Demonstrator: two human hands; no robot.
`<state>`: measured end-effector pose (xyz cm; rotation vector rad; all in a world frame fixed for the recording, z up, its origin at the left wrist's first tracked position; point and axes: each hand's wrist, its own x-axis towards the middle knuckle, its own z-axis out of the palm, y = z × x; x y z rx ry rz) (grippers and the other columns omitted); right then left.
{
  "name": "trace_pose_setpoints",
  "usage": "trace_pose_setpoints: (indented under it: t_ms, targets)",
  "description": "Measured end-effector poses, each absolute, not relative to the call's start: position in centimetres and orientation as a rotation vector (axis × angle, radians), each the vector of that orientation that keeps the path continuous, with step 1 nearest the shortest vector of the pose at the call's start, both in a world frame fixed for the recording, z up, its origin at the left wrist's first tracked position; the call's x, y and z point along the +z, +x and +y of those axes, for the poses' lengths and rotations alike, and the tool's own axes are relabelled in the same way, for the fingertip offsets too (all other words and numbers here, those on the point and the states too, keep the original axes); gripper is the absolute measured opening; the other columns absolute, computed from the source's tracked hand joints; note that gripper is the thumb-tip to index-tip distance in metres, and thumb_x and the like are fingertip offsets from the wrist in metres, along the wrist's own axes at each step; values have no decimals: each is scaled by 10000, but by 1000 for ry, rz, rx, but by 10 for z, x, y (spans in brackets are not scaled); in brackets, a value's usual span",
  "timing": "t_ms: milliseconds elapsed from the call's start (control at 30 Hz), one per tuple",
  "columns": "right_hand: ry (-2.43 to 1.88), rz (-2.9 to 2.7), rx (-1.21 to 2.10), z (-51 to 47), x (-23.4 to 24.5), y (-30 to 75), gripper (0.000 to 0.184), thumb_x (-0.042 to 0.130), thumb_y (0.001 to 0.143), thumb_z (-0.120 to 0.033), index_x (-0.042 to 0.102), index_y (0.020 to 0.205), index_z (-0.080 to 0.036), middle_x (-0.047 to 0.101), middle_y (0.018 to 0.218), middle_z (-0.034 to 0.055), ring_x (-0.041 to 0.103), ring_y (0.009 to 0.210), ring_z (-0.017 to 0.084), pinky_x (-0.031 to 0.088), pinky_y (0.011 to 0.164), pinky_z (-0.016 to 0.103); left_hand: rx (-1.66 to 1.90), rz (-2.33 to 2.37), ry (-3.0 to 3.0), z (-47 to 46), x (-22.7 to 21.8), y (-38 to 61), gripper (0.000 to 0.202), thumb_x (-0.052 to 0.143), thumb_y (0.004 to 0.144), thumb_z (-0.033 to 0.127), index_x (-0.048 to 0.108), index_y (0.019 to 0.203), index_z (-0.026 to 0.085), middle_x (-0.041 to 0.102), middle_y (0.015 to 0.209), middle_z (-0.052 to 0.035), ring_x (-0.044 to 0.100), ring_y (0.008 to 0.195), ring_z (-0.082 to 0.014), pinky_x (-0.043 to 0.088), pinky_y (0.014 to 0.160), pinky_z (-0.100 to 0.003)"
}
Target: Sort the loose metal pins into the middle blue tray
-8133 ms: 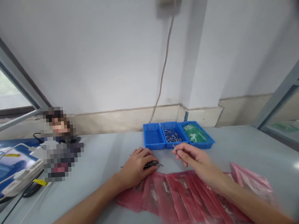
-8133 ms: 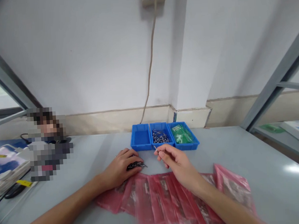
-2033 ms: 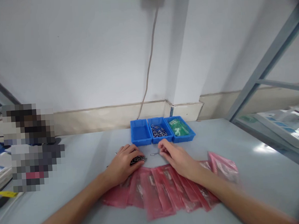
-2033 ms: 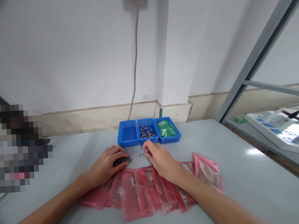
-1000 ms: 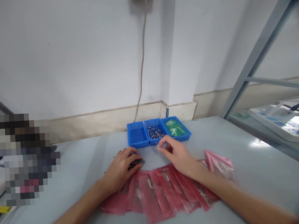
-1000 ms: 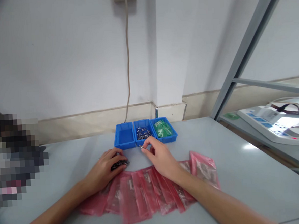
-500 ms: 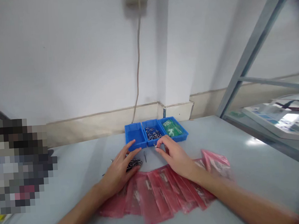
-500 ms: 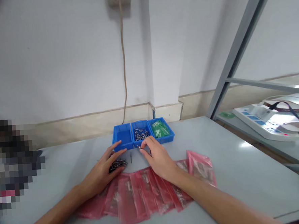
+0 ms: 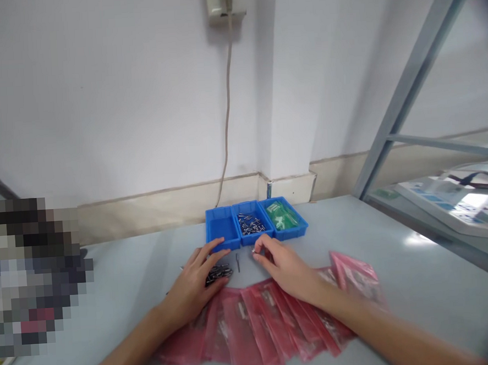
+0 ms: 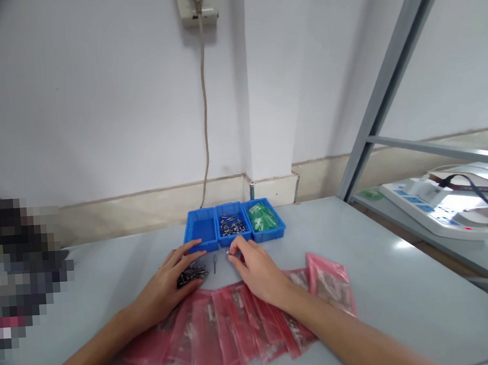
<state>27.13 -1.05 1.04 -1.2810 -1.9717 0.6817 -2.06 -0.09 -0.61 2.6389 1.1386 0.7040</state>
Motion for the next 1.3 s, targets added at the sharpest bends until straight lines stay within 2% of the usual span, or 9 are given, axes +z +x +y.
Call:
trace_pose_setpoints:
  t_ms: [267,433,600,767,1000,1167,1300]
  targets:
    - [-1216,-2053,723,-15,15,268,103,529,1096,-236,624,1081,-271,692,1076,25,641,1040,242,472,942,375,700,1058,2709,-4,-1,-17,488,614,1097,233,534,1565,347,336,1764,-37,498,1474,-313,504,1197,-578]
    - [-1141,-1919,827,-11,13,267,116,534,1106,-286,639,1063,-261,697,1035,5,641,971,219,470,890,339,541,949,2778,-8,3,-16,429,533,1138,225,586,1537,373,505,1672,3,520,1445,-273,500,1192,-523]
    - [-1129,-1788,937,-10,14,266,132,555,1093,-323,659,1059,-249,708,979,0,656,927,212,466,834,320,512,919,2776,-6,3,-16,377,525,1150,272,636,1498,365,663,1510,-5,538,1425,-266,492,1183,-495]
    - [-1109,-1725,941,-13,18,265,151,557,1090,-348,662,1062,-243,730,968,10,672,951,222,473,860,331,485,944,2772,-7,6,-13,340,509,1157,270,674,1446,341,628,1531,-22,556,1397,-260,491,1158,-477]
    - [-1132,-1760,862,-14,21,266,181,556,1103,-373,690,1085,-252,731,995,11,668,951,221,485,842,328,477,998,2750,-8,7,-13,351,529,1152,303,650,1480,342,648,1526,-14,548,1426,-261,475,1177,-483]
    - [-1133,-1823,707,-15,20,267,183,542,1113,-346,708,1106,-271,742,1123,32,668,1056,243,489,952,373,510,1022,2735,-6,4,-14,338,539,1149,322,659,1464,321,687,1470,-31,583,1384,-272,480,1161,-495]
    - [-1115,-1857,640,-14,19,268,212,529,1121,-357,721,1103,-271,732,1133,58,660,1090,265,501,982,403,566,1062,2727,-6,2,-15,330,559,1139,338,670,1449,328,649,1483,-56,603,1337,-283,494,1131,-499]
